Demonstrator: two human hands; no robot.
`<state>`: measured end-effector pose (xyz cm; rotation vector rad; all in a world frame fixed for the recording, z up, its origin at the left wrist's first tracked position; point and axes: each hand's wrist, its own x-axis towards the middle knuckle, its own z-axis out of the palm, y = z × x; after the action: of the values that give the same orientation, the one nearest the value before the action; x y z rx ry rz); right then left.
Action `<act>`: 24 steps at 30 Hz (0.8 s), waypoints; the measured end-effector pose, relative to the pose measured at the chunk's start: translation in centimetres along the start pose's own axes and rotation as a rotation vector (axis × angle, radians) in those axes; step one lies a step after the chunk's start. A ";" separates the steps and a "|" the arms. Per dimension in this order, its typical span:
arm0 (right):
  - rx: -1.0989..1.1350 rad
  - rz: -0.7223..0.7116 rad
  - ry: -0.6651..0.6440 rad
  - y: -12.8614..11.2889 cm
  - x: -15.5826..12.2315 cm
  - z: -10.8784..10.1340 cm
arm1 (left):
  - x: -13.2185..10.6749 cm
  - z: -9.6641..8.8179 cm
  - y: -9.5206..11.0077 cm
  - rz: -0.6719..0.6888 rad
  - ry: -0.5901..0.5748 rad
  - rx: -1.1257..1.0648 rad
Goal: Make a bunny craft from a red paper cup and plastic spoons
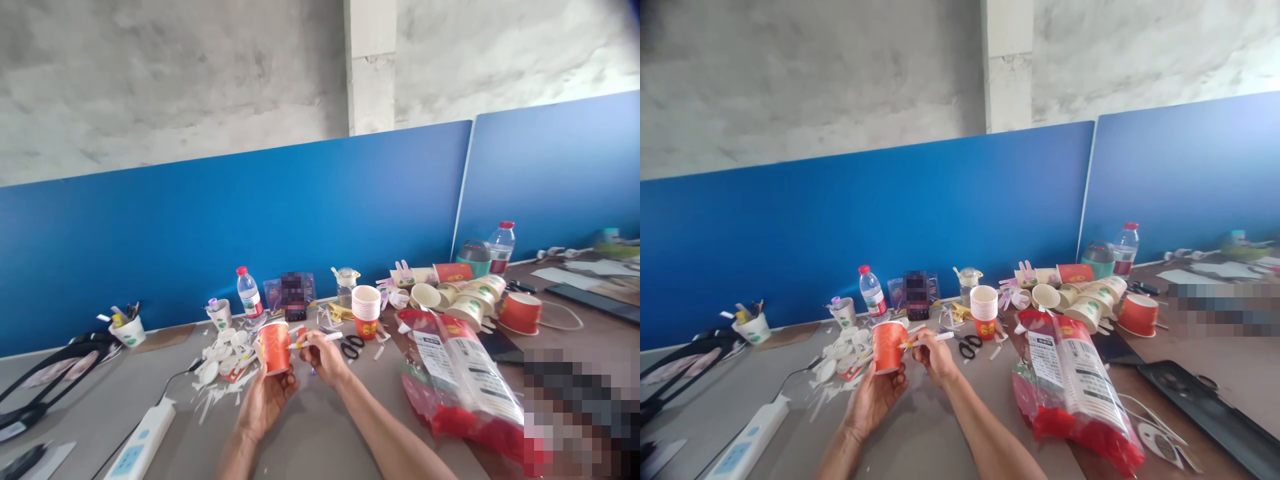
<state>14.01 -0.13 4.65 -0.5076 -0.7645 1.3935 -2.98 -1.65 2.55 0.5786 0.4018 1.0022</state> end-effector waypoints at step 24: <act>-0.039 -0.062 0.023 -0.7 -0.5 0.5 | -1.0 1.2 -0.6 -0.172 -0.127 0.095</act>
<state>14.11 -0.73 5.37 -0.5258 -0.7836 1.3155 -2.39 -3.06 3.13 0.6781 0.3810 0.7800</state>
